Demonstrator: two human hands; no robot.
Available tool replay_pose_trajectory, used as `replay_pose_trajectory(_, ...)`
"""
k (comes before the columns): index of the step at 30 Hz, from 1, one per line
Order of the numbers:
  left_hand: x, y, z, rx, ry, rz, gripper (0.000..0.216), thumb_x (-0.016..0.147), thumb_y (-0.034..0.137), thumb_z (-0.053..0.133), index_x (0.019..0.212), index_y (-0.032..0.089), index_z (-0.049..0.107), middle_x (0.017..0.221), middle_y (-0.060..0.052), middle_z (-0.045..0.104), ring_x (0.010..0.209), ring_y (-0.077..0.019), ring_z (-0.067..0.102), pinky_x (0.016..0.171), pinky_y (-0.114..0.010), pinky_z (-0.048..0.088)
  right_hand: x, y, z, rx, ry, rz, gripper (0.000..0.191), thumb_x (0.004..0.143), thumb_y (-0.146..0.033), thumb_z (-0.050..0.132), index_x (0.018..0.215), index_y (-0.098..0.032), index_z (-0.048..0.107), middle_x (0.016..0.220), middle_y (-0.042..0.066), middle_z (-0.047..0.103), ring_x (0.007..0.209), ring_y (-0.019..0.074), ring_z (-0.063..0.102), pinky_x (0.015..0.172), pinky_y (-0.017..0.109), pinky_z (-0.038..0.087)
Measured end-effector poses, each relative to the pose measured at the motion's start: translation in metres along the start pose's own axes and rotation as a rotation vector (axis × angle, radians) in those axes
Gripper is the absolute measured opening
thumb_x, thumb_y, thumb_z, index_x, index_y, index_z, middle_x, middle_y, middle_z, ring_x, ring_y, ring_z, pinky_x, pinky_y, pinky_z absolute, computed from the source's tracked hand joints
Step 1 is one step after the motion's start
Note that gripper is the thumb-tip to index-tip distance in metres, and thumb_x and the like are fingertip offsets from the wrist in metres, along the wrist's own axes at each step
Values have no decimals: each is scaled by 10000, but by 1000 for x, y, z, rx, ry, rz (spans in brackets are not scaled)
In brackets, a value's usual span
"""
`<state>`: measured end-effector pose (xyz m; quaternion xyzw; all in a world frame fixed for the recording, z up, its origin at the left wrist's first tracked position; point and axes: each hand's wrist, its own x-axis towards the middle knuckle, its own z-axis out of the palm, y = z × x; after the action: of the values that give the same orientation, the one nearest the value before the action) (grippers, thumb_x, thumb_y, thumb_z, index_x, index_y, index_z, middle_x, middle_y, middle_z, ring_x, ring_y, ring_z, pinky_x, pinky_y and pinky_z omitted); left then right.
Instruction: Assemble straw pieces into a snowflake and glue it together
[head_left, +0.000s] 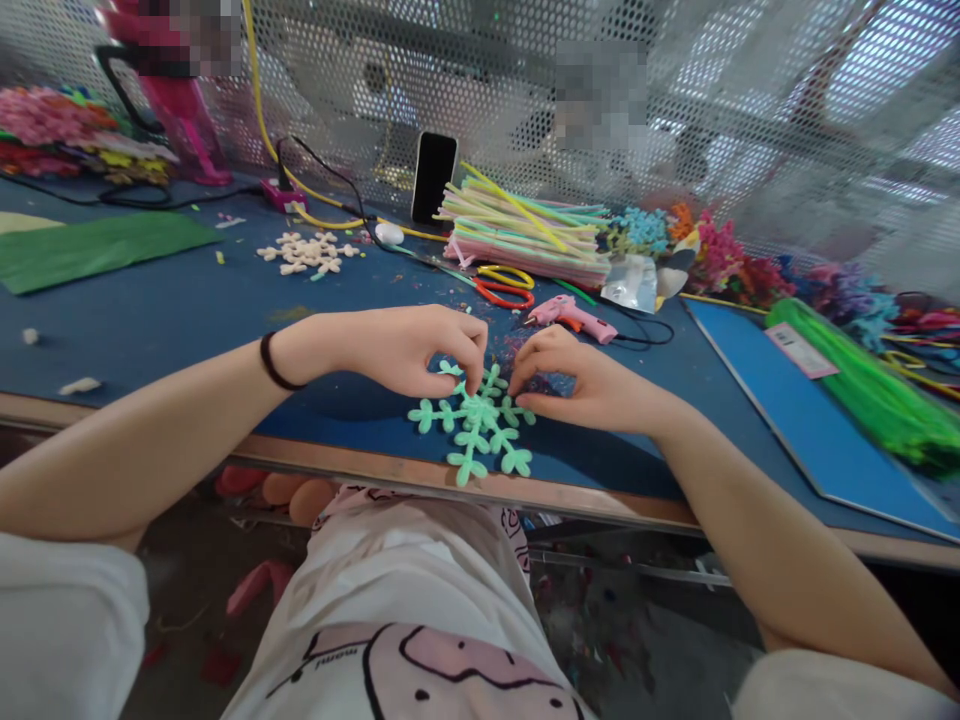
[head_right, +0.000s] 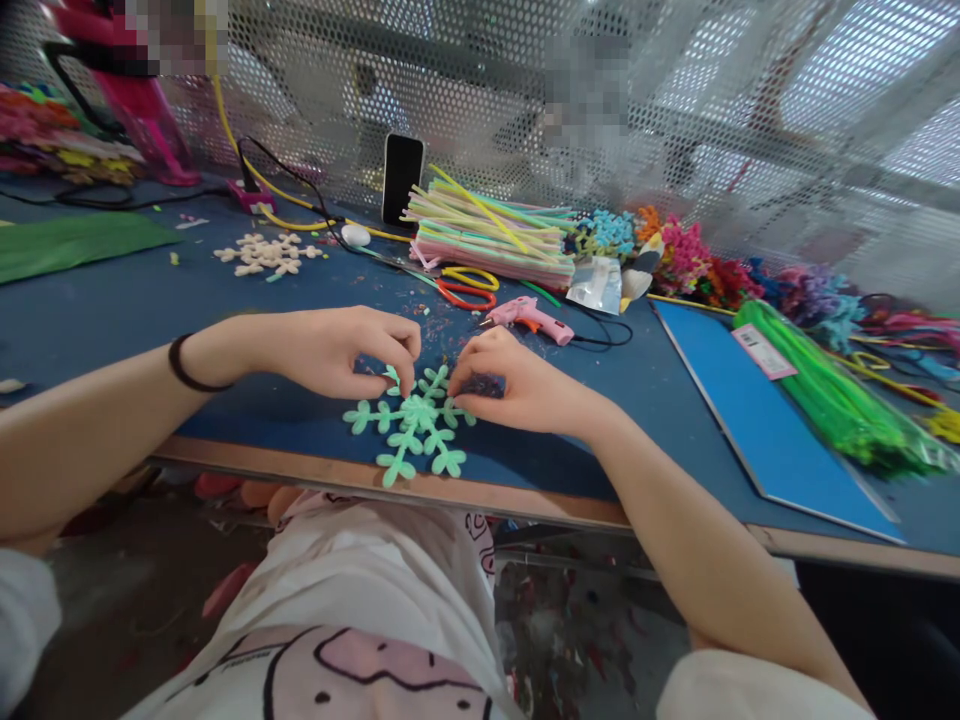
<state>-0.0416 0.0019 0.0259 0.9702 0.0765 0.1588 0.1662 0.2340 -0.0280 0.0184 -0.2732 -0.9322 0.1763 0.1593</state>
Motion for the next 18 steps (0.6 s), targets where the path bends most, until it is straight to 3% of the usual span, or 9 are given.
replay_pose_trajectory(10, 0, 1, 2, -33, -34, -2, 181, 869, 134, 634, 954, 212, 774, 894, -49, 662, 828, -127, 634, 796, -196, 475, 2, -8, 12, 71, -39, -57, 103, 900, -304, 716, 881, -213, 759, 940, 76, 679, 1032, 231, 524, 964, 404, 437)
replay_pose_trajectory(18, 1, 0, 10, -21, -44, 48, 205, 878, 155, 660, 945, 268, 818, 852, -42, 675, 773, -122, 632, 748, -200, 465, 4, -7, 15, 33, -18, -105, 86, 891, -275, 724, 946, -209, 735, 953, 68, 693, 1003, 227, 542, 956, 404, 425)
